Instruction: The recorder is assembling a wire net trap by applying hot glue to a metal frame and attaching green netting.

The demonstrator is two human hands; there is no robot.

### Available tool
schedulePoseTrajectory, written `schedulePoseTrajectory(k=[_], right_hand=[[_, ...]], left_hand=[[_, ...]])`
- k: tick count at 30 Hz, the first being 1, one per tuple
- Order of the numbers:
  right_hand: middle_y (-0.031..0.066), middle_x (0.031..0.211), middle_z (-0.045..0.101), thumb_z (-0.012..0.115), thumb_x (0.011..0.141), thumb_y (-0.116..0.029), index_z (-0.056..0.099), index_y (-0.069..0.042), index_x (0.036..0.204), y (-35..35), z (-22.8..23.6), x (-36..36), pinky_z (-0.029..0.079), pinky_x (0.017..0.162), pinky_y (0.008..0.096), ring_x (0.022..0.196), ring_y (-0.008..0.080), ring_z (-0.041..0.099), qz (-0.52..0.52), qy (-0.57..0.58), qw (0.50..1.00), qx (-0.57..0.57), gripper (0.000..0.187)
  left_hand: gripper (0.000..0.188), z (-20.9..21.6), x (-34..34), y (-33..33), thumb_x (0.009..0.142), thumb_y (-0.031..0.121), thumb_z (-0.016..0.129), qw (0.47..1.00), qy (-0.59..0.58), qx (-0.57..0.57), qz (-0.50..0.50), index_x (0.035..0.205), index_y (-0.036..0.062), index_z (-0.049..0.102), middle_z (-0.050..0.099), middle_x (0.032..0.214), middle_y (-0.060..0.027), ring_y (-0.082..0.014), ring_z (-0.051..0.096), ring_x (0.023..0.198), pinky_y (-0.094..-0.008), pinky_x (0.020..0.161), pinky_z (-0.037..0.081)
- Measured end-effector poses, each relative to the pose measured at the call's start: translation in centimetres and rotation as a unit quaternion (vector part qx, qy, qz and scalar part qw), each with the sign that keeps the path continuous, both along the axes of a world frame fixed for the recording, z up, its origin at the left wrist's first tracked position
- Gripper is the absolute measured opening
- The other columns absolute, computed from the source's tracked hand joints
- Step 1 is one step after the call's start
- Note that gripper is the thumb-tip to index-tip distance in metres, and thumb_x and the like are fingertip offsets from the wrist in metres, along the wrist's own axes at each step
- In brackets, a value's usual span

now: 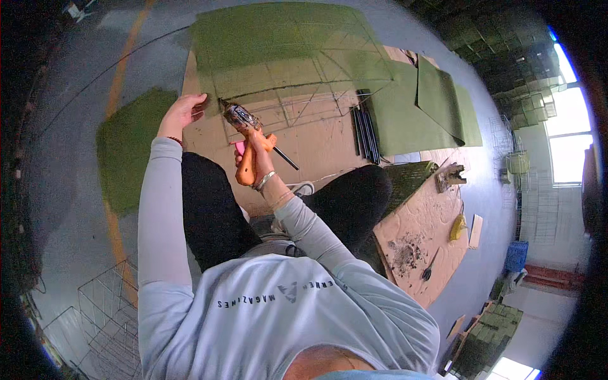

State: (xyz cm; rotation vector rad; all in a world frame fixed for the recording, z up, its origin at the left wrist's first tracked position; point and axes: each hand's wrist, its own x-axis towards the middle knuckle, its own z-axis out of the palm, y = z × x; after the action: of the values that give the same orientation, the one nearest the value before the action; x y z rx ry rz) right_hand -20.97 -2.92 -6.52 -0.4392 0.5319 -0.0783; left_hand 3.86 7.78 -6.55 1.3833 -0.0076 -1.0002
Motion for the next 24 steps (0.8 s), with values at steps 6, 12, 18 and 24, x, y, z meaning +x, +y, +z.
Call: schedulePoseTrajectory(k=[6, 12, 18, 24], right_hand=[[0.0034, 0.062, 0.052, 0.052, 0.077, -0.048, 0.046, -0.012, 0.081, -3.1, -0.2, -1.2, 0.043, 0.043, 0.0256, 0.047, 0.0145, 0.049, -0.1, 0.003, 0.995, -0.03, 0.037], [0.0015, 0.063, 0.051, 0.053, 0.077, -0.046, 0.051, -0.009, 0.086, -7.9, 0.0, -2.7, 0.042, 0.044, 0.0218, 0.048, 0.0122, 0.048, -0.178, -0.033, 0.982, -0.048, 0.038], [0.0039, 0.061, 0.05, 0.052, 0.075, -0.049, 0.051, -0.008, 0.087, -9.1, -0.4, -2.8, 0.041, 0.045, 0.0248, 0.047, 0.0135, 0.048, -0.207, -0.035, 0.977, -0.03, 0.043], [0.0039, 0.063, 0.051, 0.054, 0.076, -0.045, 0.045, -0.013, 0.084, -5.1, -0.6, -1.7, 0.042, 0.043, 0.0261, 0.047, 0.0148, 0.048, -0.129, 0.005, 0.992, -0.004, 0.034]], left_hand=[[0.016, 2.6, -1.8, -0.8, 0.073, 0.023, 0.064, 1.0, -0.013, 0.013, -0.002, 0.082, 0.0131, 0.055, 0.056, 0.077, 0.0021, -0.0114, 0.051, 0.066, -0.025, 0.056, 0.041], [0.017, 3.3, -2.1, -0.7, 0.073, 0.023, 0.064, 0.999, -0.02, 0.045, 0.01, 0.081, 0.0131, 0.053, 0.054, 0.076, 0.0027, -0.0114, 0.05, 0.069, -0.0266, 0.058, 0.041], [0.016, 3.6, -2.2, -1.0, 0.073, 0.023, 0.063, 0.998, -0.026, 0.059, 0.017, 0.082, 0.0134, 0.053, 0.054, 0.077, 0.0031, -0.0109, 0.05, 0.07, -0.0266, 0.059, 0.04], [0.017, 2.8, -1.7, -0.7, 0.074, 0.022, 0.063, 0.999, -0.011, 0.041, 0.004, 0.086, 0.0142, 0.054, 0.054, 0.077, 0.0037, -0.0102, 0.05, 0.069, -0.0263, 0.059, 0.041]])
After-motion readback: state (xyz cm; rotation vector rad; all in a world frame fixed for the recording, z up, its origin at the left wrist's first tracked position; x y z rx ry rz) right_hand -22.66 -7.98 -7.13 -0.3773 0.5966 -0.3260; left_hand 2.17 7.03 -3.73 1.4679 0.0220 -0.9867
